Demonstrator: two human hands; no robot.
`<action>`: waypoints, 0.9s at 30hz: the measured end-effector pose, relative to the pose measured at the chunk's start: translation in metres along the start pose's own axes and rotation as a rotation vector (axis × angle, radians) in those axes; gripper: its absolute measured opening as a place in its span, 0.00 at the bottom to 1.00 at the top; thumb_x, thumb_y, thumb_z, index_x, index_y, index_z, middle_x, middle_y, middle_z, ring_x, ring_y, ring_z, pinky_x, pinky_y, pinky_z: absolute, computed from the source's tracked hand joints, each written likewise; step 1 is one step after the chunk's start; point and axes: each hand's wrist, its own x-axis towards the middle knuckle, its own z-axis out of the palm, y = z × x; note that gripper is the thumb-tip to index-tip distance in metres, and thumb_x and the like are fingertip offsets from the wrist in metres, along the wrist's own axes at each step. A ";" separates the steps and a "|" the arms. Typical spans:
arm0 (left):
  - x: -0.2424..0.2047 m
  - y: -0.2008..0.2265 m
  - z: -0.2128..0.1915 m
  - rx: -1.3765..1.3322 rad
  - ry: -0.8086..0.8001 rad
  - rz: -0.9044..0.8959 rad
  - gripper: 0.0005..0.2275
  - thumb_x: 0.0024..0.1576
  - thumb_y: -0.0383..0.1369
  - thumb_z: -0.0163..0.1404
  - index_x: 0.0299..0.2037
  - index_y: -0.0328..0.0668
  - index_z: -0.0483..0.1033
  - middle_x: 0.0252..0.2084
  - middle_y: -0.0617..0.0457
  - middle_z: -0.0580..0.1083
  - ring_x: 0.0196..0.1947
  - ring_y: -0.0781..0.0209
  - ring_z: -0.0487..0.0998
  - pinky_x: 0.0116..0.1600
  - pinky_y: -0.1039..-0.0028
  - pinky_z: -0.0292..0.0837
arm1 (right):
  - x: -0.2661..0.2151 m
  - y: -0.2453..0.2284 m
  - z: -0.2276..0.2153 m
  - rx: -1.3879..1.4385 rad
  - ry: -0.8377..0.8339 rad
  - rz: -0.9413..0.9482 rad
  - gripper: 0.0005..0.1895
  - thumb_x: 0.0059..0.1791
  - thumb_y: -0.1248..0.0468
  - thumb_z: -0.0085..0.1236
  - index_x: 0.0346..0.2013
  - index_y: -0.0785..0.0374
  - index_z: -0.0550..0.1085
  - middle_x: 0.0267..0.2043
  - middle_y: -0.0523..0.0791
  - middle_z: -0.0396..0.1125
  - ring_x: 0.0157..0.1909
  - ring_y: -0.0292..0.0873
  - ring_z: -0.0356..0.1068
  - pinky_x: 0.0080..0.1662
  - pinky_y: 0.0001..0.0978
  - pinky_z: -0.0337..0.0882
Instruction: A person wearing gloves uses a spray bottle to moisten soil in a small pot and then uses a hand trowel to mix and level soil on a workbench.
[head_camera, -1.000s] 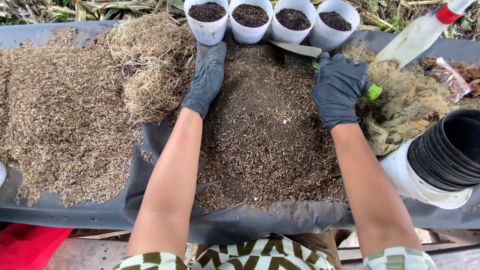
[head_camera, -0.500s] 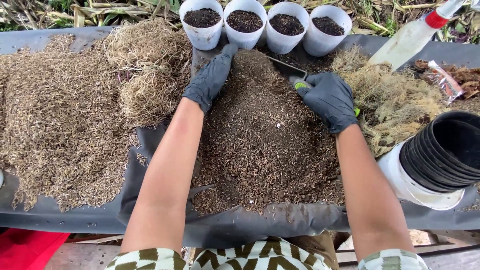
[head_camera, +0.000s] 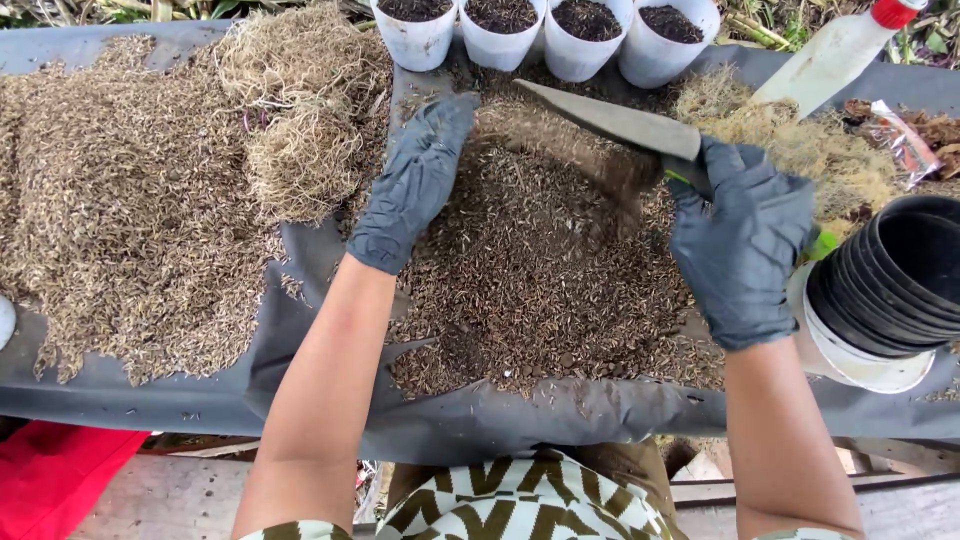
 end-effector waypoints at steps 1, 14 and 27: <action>0.000 -0.009 0.002 0.353 -0.045 0.019 0.29 0.65 0.53 0.38 0.72 0.48 0.53 0.75 0.44 0.58 0.77 0.48 0.51 0.77 0.57 0.33 | -0.005 -0.002 -0.004 0.215 -0.064 0.041 0.08 0.58 0.59 0.58 0.49 0.54 0.71 0.36 0.43 0.61 0.34 0.46 0.60 0.43 0.40 0.63; -0.024 0.024 -0.008 0.626 -0.341 -0.218 0.31 0.58 0.64 0.26 0.73 0.75 0.55 0.79 0.51 0.52 0.77 0.37 0.44 0.76 0.47 0.35 | -0.072 0.016 -0.069 0.596 -0.416 0.075 0.19 0.64 0.57 0.36 0.62 0.70 0.61 0.27 0.47 0.67 0.20 0.48 0.67 0.22 0.43 0.67; -0.016 -0.040 -0.029 0.529 -0.377 -0.167 0.24 0.68 0.50 0.27 0.75 0.64 0.50 0.78 0.51 0.55 0.79 0.47 0.43 0.78 0.53 0.30 | -0.134 0.016 -0.066 0.727 -0.439 -0.237 0.23 0.41 0.63 0.69 0.50 0.45 0.75 0.47 0.40 0.74 0.39 0.48 0.73 0.40 0.43 0.72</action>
